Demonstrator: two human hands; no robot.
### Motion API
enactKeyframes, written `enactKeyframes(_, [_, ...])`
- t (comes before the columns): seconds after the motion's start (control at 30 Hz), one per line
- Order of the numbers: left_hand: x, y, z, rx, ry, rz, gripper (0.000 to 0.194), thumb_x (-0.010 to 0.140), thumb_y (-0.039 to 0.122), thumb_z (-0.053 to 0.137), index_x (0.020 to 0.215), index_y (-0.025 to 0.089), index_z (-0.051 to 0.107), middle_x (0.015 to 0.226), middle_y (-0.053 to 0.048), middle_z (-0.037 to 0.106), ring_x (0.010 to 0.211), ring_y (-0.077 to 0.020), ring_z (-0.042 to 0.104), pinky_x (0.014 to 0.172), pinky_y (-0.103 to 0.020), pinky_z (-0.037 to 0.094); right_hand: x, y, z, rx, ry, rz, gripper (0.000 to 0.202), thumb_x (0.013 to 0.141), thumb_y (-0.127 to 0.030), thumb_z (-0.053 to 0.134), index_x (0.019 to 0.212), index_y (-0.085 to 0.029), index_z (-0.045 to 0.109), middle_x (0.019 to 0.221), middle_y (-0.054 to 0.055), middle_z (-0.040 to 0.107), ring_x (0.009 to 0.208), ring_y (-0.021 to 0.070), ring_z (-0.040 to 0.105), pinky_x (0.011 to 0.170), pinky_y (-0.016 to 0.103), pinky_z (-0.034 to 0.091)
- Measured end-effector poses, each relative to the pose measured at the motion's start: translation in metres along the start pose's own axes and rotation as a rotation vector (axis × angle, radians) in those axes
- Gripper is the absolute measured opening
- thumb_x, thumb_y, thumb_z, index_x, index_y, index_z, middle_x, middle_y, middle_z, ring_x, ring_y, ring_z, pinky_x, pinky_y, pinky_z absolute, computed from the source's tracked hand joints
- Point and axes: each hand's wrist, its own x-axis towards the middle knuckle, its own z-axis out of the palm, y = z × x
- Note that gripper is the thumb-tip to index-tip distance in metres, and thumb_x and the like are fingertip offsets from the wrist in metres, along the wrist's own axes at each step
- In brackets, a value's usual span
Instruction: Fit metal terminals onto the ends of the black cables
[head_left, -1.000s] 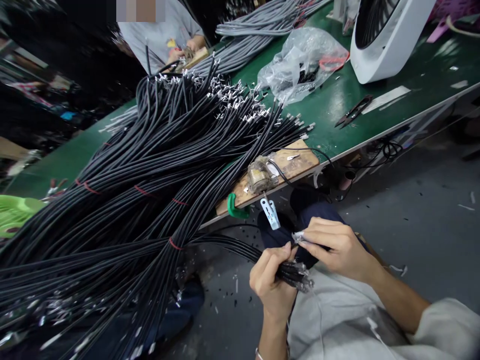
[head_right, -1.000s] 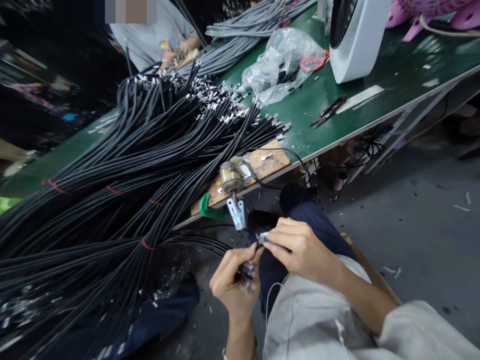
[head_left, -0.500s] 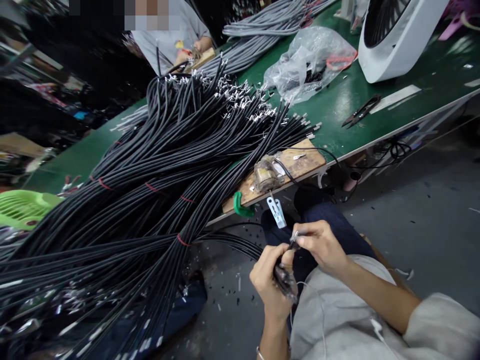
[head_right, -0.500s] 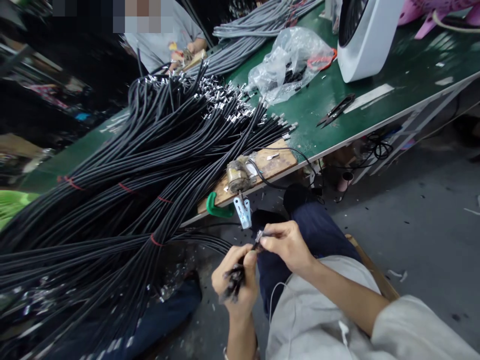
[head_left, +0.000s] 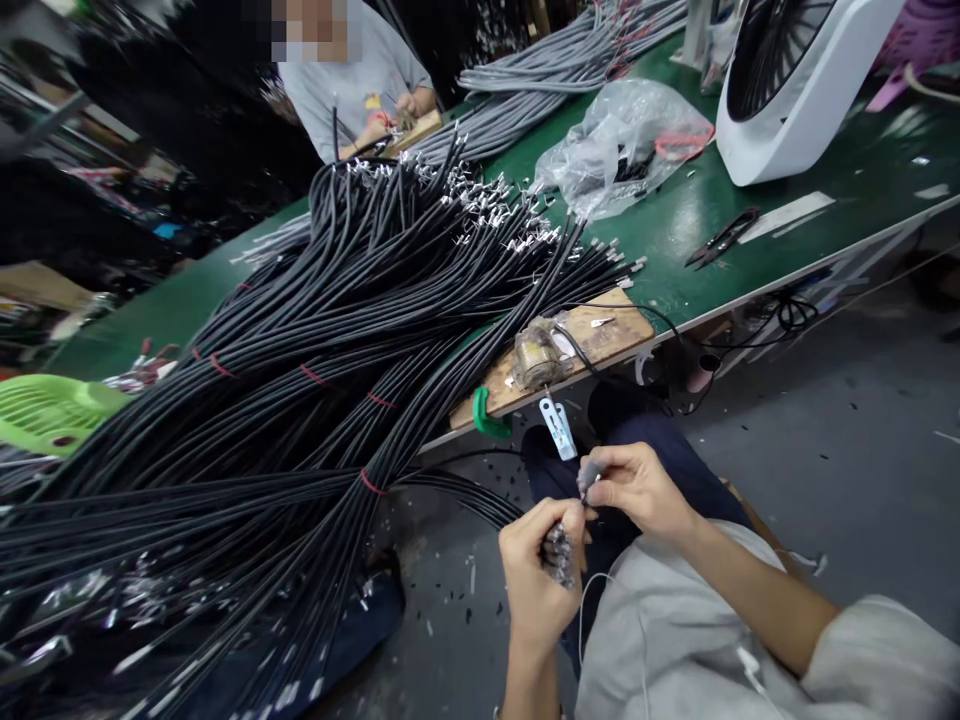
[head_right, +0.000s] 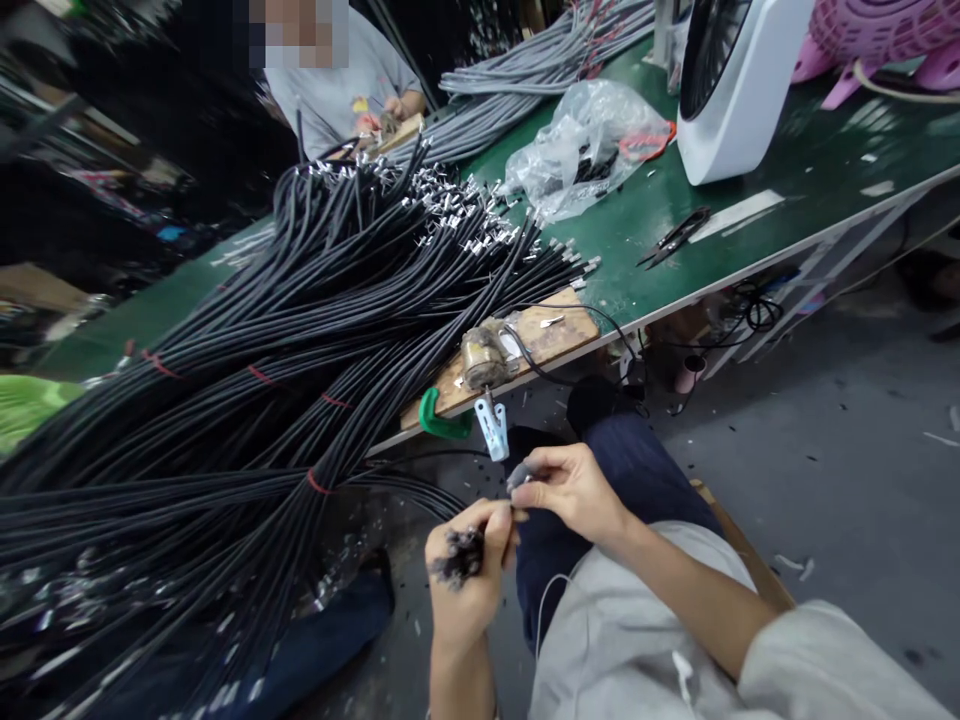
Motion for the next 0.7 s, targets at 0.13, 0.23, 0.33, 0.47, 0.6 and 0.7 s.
enactKeyframes(0.13, [0.002,0.0,0.0,-0.079,0.03,0.07,0.01,0.086,0.019,0.061,0.086,0.015,0.07,0.063,-0.002,0.068,0.051,-0.0137,0.063,0.052,-0.022,0.049,-0.004,0.006,0.008,-0.081,0.184,-0.047,0.032,0.065,-0.04,0.082,0.062,-0.013,0.064,0.056,-0.001,0.058,0.046,0.0083,0.049,0.043,0.02,0.041])
enactKeyframes(0.23, [0.003,0.002,0.005,-0.064,0.079,0.08,0.006,0.083,0.017,0.065,0.081,0.016,0.07,0.064,-0.002,0.069,0.054,-0.0133,0.064,0.053,-0.021,0.048,-0.011,0.009,0.016,-0.284,0.322,-0.226,0.025,0.073,-0.029,0.076,0.06,-0.015,0.059,0.056,-0.002,0.055,0.046,0.0087,0.048,0.041,0.02,0.038])
enactKeyframes(0.33, [0.006,0.001,0.009,-0.06,0.114,0.07,0.011,0.082,0.018,0.066,0.072,0.015,0.067,0.061,-0.001,0.067,0.054,-0.0123,0.061,0.053,-0.02,0.045,-0.015,0.01,0.015,-0.535,0.383,-0.535,0.016,0.08,-0.017,0.067,0.065,-0.017,0.06,0.061,0.001,0.058,0.055,0.0125,0.053,0.05,0.024,0.043])
enactKeyframes(0.47, [0.007,-0.006,0.001,-0.078,0.059,0.09,0.013,0.085,0.019,0.063,0.073,0.016,0.067,0.055,0.001,0.059,0.048,-0.0104,0.054,0.05,-0.02,0.041,-0.01,0.003,0.005,-0.76,0.214,-0.838,0.009,0.082,-0.012,0.064,0.076,-0.018,0.066,0.071,0.006,0.064,0.064,0.0164,0.055,0.06,0.03,0.044])
enactKeyframes(0.6, [0.004,-0.009,-0.011,-0.165,-0.095,0.263,0.014,0.087,0.023,0.061,0.076,0.017,0.067,0.061,-0.001,0.062,0.052,-0.0122,0.058,0.05,-0.021,0.042,-0.01,-0.002,0.006,-0.289,-0.133,-0.302,0.025,0.08,-0.036,0.071,0.07,-0.016,0.061,0.063,0.003,0.06,0.054,0.0121,0.053,0.051,0.026,0.043])
enactKeyframes(0.7, [0.003,-0.01,-0.01,-0.237,-0.034,0.292,0.025,0.088,0.037,0.061,0.073,0.017,0.064,0.059,-0.001,0.059,0.049,-0.012,0.053,0.048,-0.022,0.039,-0.01,0.009,0.003,0.216,-0.277,0.222,0.048,0.06,-0.054,0.082,0.07,-0.015,0.056,0.054,-0.004,0.053,0.038,0.005,0.041,0.035,0.019,0.031])
